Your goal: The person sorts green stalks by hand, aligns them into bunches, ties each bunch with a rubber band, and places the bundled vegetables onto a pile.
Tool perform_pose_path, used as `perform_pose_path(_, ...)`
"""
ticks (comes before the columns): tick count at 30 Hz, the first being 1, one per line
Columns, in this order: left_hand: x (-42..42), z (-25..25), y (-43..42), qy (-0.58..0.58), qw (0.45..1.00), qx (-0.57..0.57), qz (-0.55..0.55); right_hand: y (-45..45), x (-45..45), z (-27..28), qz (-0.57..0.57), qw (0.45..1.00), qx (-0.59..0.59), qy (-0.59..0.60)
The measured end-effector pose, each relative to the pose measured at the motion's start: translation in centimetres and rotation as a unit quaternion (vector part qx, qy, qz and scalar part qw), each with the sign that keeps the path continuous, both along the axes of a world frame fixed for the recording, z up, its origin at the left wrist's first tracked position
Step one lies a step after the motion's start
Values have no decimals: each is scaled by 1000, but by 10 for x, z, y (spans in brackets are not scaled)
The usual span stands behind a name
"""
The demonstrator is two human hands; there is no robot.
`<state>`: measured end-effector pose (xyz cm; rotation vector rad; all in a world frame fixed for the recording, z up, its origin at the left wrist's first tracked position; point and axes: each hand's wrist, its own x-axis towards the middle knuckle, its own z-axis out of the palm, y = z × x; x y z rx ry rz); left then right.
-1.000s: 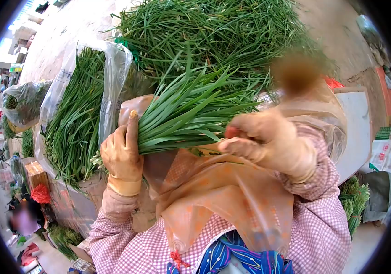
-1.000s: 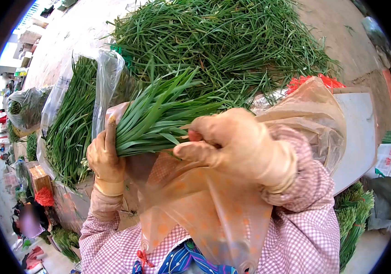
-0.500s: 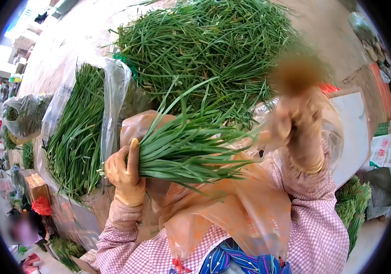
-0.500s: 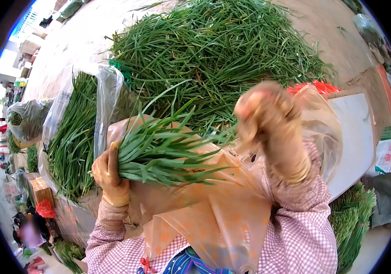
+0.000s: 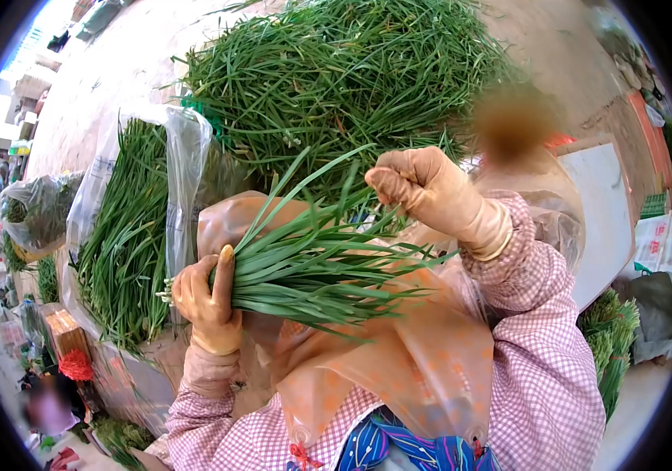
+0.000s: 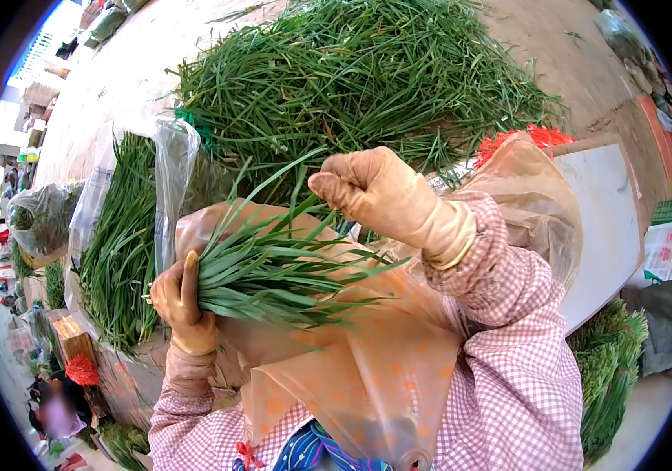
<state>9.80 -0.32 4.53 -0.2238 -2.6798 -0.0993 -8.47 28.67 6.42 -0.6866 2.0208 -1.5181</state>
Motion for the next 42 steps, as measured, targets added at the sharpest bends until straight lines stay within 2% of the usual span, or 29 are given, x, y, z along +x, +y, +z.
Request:
perform_pose_path(3, -3, 9, 1, -29, 999, -29, -13, -7, -5, -24, -63, 992, -107, -10)
perform_pose_path(5, -8, 14, 4, -24, 999, -39, -13, -7, -5, -20, -91, 992, -91, -12)
perform_pose_path(7, -8, 13, 1, -20, 996, -77, -28, 1, -14, -18, -220, 949, -183, -129)
perform_pose_path(9, -6, 11, -3, -44, 995, -79, -38, 23, -24, -17, -238, 945, -191, -116)
perform_pose_path(11, -7, 13, -2, -36, 995, -91, -36, 26, -7, 3, -202, 965, -140, -95)
perform_pose_path(13, -9, 12, 1, -39, 994, -94, -33, 24, 11, 8, -34, 991, -80, -104)
perform_pose_path(14, -10, 11, 3, -23, 995, -92, -22, 27, 15, 9, 47, 993, 2, -106)
perform_pose_path(15, -12, 10, 4, -7, 996, -90, -13, 22, 14, 15, 126, 985, 118, -19)
perform_pose_path(17, -15, 11, 4, -4, 995, -100, -16, 16, 24, -3, 55, 992, -6, -109)
perform_pose_path(19, -16, 15, 6, -32, 996, -85, -5, 12, 20, 4, -87, 987, -89, -105)
perform_pose_path(20, -17, 20, 6, -57, 996, -70, 9, 10, 9, -13, -128, 950, -264, -108)
perform_pose_path(21, -17, 20, 6, -53, 995, -81, 12, 19, -2, -11, -146, 937, -280, -148)
perform_pose_path(22, -18, 18, 6, -77, 984, 158, 24, 22, -9, -13, -186, 924, -308, -129)
perform_pose_path(24, -16, 33, 1, -200, 878, 424, 96, 22, -18, -14, -216, 905, -352, -106)
perform_pose_path(25, -21, 52, 0, -345, 671, 645, 120, 21, -14, -12, -222, 935, -264, -84)
perform_pose_path(26, -27, 69, 6, -368, 619, 682, 129, 21, -9, -12, -229, 956, -174, -58)
perform_pose_path(27, -32, 80, 14, -392, 562, 716, 134, 20, 1, -17, -180, 968, -163, -60)
perform_pose_path(28, -35, 73, 18, -381, 526, 754, 101, 21, 6, -31, -99, 973, -172, -115)
perform_pose_path(29, -36, 60, 22, -374, 492, 781, 87, 13, 21, -33, -104, 968, -153, -171)
perform_pose_path(30, -38, 46, 26, -368, 456, 806, 74, 8, 32, -28, -74, 979, -63, -180)
perform_pose_path(31, -40, 35, 26, -377, 458, 802, 67, 5, 39, -33, -3, 981, -70, -179)
perform_pose_path(32, -43, 25, 29, -402, 430, 807, 45, 2, 45, -30, 62, 994, 3, -94)
perform_pose_path(33, -44, 18, 34, -427, 400, 811, 23, -1, 46, -24, 132, 988, 22, -78)
perform_pose_path(35, -47, 14, 48, -430, 383, 817, -2, -9, 53, -22, 161, 982, 46, -83)
perform_pose_path(37, -51, 11, 60, -429, 423, 798, -13, -19, 60, -27, 130, 949, -168, -234)
perform_pose_path(39, -59, 29, 74, -476, 531, 701, -21, -24, 52, -26, 142, 894, -255, -339)
perform_pose_path(40, -60, 37, 84, -477, 483, 734, 3, -27, 52, -17, 59, 892, -257, -368)
perform_pose_path(41, -60, 41, 92, -476, 432, 765, 32, -26, 42, -20, 122, 823, -329, -447)
perform_pose_path(42, -62, 40, 96, -483, 424, 766, 28, -30, 33, -26, 106, 830, -347, -424)
